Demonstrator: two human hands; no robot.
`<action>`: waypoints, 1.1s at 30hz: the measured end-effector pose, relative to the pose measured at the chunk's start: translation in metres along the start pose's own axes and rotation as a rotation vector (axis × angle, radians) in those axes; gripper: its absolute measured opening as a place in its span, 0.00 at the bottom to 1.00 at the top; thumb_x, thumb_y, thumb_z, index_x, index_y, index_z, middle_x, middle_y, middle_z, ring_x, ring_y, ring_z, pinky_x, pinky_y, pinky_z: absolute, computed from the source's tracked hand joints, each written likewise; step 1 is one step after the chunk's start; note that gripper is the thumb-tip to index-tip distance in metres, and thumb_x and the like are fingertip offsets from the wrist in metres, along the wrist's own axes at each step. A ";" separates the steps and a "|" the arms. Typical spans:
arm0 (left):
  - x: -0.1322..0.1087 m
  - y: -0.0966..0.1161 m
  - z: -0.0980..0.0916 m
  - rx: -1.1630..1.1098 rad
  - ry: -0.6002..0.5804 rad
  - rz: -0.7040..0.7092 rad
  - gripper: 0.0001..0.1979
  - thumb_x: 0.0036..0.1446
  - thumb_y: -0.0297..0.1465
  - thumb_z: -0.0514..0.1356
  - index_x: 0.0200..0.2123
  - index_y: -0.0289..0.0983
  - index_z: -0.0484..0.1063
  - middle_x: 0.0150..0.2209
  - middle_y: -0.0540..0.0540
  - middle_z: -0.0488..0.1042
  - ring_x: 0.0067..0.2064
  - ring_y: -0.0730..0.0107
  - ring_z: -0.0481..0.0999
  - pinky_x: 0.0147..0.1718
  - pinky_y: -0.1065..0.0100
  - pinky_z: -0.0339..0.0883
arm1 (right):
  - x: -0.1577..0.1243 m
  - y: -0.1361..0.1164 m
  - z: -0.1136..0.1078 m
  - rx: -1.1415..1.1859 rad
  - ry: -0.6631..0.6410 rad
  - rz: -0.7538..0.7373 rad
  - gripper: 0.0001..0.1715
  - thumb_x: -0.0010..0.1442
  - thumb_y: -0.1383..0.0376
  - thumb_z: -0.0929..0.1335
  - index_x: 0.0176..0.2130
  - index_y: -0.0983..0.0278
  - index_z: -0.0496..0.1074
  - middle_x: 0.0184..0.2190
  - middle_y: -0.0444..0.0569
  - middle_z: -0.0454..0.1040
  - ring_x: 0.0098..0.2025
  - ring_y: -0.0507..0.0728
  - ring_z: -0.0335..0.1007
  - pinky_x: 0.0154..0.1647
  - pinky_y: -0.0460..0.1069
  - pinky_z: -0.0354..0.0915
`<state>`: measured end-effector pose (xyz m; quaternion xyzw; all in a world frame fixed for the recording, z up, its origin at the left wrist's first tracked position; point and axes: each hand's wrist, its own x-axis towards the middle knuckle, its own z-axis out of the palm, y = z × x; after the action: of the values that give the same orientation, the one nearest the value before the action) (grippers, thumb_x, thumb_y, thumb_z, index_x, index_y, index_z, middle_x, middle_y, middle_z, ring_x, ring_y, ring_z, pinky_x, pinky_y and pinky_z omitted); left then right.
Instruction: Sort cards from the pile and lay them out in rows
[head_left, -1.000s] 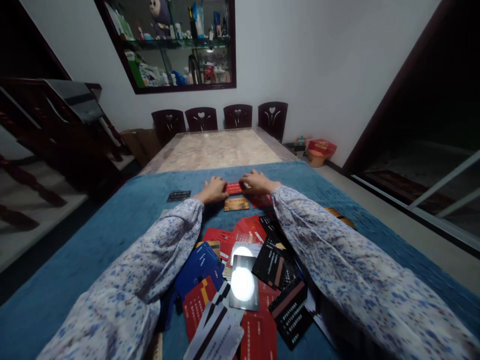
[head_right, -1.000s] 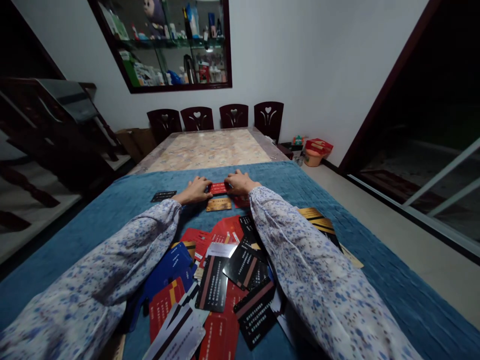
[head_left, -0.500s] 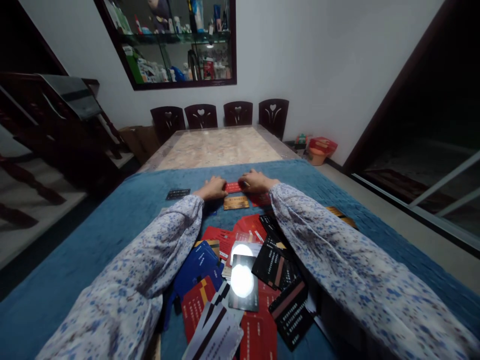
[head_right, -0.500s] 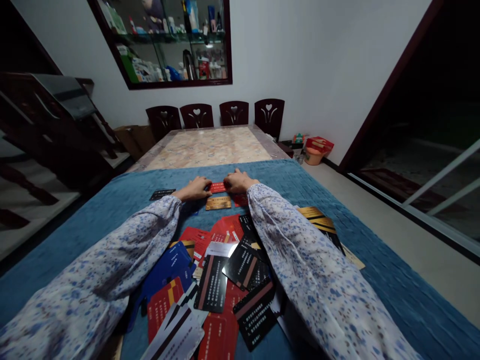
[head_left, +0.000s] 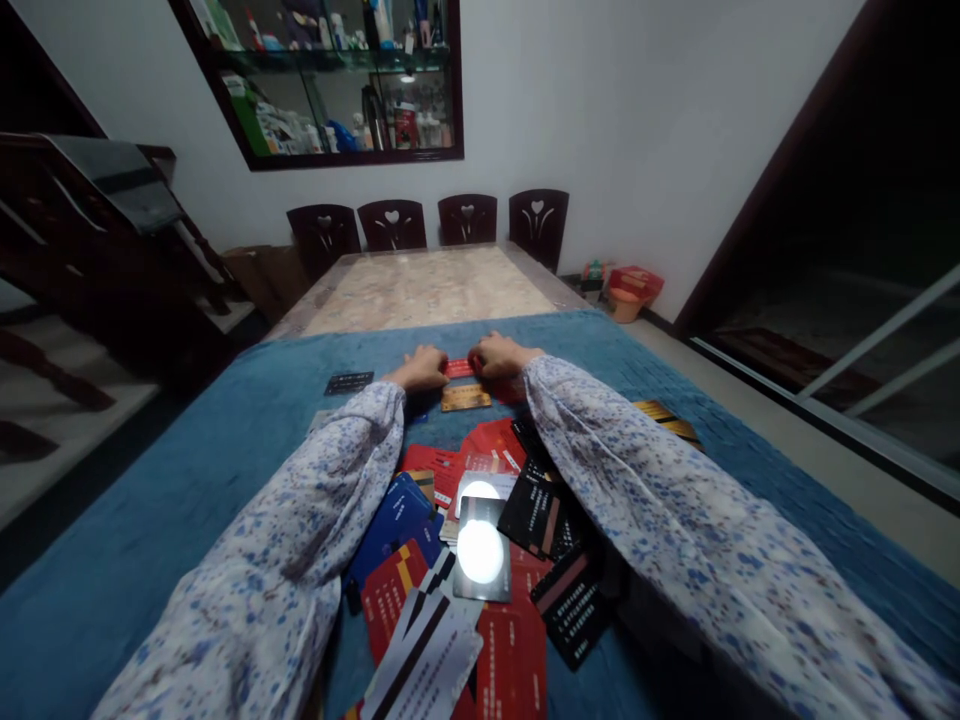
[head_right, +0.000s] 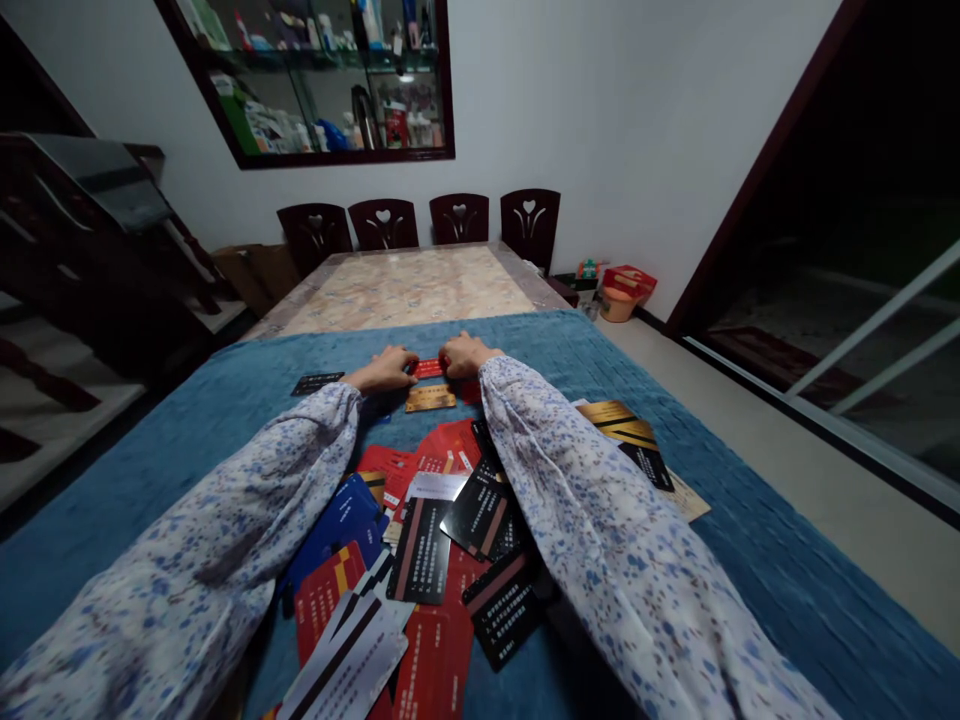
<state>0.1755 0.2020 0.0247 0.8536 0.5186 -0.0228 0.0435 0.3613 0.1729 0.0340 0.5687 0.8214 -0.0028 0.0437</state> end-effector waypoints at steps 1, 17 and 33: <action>0.000 0.001 0.000 -0.004 0.000 0.001 0.11 0.53 0.32 0.62 0.41 0.38 0.77 0.53 0.40 0.73 0.59 0.48 0.67 0.57 0.48 0.65 | -0.001 -0.001 -0.001 0.001 0.002 0.001 0.27 0.57 0.65 0.67 0.56 0.59 0.77 0.55 0.58 0.76 0.59 0.69 0.66 0.50 0.55 0.66; -0.006 0.006 0.000 -0.029 0.043 -0.023 0.15 0.51 0.30 0.62 0.44 0.40 0.77 0.53 0.39 0.74 0.60 0.45 0.66 0.57 0.44 0.64 | -0.013 0.005 -0.011 -0.008 0.055 0.059 0.28 0.62 0.58 0.66 0.60 0.60 0.74 0.62 0.62 0.70 0.63 0.73 0.59 0.56 0.65 0.62; -0.040 0.031 0.001 -0.057 0.223 0.177 0.20 0.61 0.32 0.56 0.55 0.38 0.76 0.60 0.36 0.70 0.64 0.44 0.60 0.57 0.44 0.56 | -0.080 0.024 -0.024 -0.041 0.175 0.119 0.16 0.62 0.67 0.65 0.43 0.62 0.81 0.47 0.56 0.81 0.54 0.68 0.64 0.48 0.56 0.57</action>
<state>0.1841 0.1525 0.0285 0.8917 0.4433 0.0908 0.0117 0.4102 0.1084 0.0649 0.6137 0.7866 0.0662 -0.0168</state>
